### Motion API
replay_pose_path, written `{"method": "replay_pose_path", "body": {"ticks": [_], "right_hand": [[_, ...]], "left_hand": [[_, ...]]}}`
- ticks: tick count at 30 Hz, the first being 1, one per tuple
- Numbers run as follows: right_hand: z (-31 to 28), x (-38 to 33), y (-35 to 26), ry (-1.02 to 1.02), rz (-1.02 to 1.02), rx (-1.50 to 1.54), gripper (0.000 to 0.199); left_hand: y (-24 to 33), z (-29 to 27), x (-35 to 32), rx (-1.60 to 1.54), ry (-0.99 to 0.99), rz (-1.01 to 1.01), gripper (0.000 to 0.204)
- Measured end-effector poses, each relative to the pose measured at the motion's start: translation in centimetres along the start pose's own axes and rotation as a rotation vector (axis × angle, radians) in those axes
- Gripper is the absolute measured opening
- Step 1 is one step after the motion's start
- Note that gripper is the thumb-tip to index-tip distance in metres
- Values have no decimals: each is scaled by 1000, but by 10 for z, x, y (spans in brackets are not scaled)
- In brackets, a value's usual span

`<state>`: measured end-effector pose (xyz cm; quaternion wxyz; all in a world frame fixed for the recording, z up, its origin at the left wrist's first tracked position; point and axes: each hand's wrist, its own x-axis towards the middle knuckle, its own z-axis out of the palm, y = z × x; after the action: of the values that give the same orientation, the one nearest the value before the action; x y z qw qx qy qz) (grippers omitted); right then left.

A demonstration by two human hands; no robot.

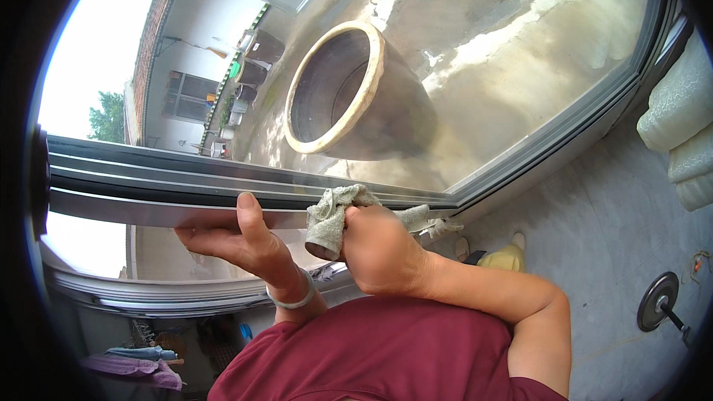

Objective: The person wipes the metal frame of a sliding window with a cloth. They clean the vertical edges and horizontal tracks of the frame, moving the cloth back and forth to remove dust or dirt. The person occasionally adjusts the cloth in their hands while continuing to wipe different sections of the window frame.

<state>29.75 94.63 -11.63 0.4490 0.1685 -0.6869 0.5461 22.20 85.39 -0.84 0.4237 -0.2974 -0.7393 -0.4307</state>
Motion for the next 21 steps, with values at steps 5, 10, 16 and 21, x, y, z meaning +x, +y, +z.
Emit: {"method": "replay_pose_path", "body": {"ticks": [5,10,16,21], "right_hand": [[-2,-3,3,-37,32,51,38],[-5,-1,6,-31,43,97,41],[-1,-4,4,-3,46,94,40],[-13,-5,11,-83,32,68,41]], "left_hand": [[6,-2,6,-32,-49,31,87],[17,-10,27,138,131,186,87],[12,-12,46,86,111,321,83],[29,2,41,177,100,97,94]]}}
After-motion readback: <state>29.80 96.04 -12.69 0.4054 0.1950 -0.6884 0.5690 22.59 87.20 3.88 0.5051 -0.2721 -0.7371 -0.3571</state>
